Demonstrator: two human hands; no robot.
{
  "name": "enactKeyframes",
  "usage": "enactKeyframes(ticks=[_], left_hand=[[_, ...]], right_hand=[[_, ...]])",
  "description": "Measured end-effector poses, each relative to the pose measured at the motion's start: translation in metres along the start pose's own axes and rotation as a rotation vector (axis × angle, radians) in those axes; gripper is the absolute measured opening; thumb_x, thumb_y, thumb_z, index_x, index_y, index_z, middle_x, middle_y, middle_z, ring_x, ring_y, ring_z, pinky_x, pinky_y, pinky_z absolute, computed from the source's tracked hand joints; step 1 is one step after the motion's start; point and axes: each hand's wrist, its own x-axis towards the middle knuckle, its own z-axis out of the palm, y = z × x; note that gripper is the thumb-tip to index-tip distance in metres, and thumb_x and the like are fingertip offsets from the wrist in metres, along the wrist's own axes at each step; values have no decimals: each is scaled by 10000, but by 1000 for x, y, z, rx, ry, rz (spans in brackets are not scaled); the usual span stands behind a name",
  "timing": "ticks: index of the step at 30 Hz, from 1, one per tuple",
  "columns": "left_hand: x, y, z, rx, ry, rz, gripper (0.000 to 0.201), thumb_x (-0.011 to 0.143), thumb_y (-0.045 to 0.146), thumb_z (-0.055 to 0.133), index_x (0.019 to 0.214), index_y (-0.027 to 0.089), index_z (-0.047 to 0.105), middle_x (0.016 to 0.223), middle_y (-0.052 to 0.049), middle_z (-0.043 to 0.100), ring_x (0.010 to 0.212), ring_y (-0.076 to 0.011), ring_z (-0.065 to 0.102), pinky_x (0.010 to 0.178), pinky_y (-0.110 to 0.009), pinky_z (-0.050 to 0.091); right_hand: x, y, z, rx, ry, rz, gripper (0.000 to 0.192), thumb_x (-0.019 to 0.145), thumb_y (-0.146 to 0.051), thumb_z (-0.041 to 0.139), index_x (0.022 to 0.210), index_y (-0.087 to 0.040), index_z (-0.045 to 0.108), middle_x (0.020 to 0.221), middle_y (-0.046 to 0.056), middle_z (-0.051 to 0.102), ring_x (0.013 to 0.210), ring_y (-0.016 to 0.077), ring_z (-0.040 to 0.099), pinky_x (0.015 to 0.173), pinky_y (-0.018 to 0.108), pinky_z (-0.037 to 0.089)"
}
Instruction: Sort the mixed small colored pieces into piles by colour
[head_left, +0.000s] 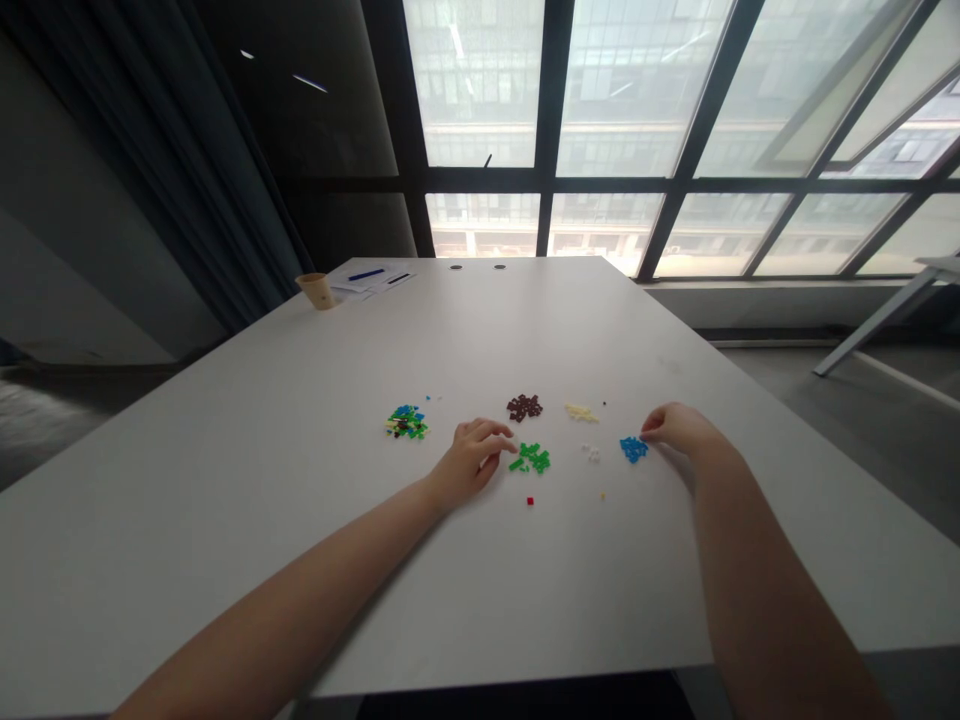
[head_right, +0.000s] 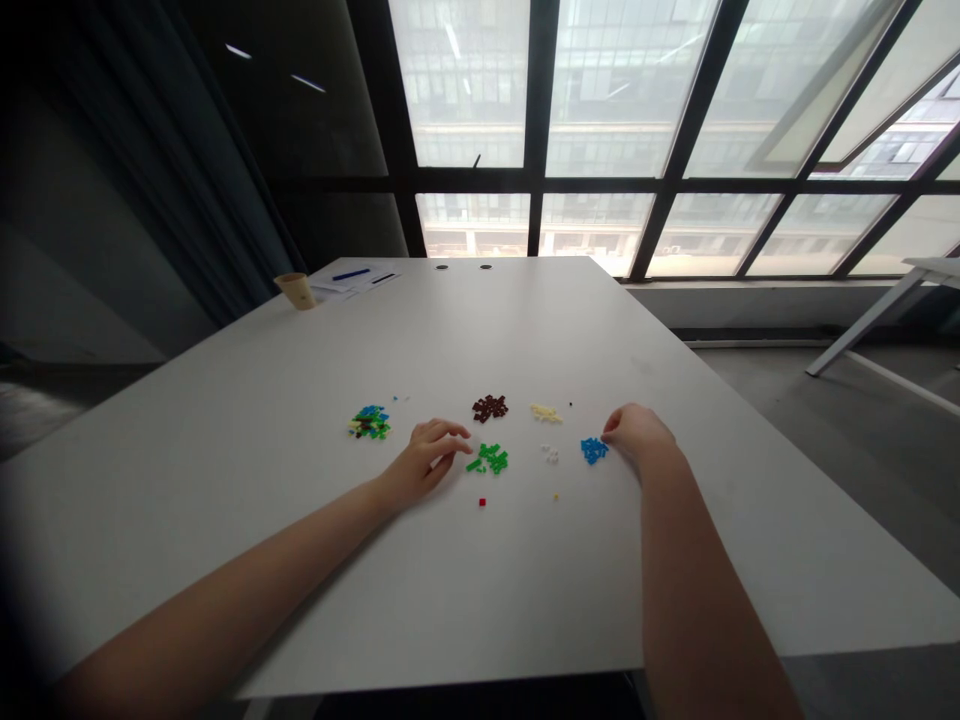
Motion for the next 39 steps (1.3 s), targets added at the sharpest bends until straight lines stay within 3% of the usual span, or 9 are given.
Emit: enactKeyframes(ticks=[15,24,39], left_hand=[[-1,0,0,-28,0,-1,325,786,63,378,930,251,600,1057,-38,581,1016,-164,494,893,-345,315],[-2,-1,-1,-20,7,4,316,785,64,387,926,246,604,1055,-36,583,1016,-163,495,888,-336,318],[-2,-3,0,-59,-6,-3,325,770,47,388,911,240,608,1052,-39,584,1012,-166,491,894,-347,302]], right_hand=[[4,3,4,-31,-40,24,128,690,-252,600,767,-180,672,757,59,670,641,145,583,526,227,374],[2,-3,3,-39,18,12,98,678,-227,623,732,-168,679,726,56,669,631,135,579,543,216,377],[4,1,4,48,-21,-29,49,651,-185,621,676,-155,650,654,28,629,557,114,539,514,215,369]])
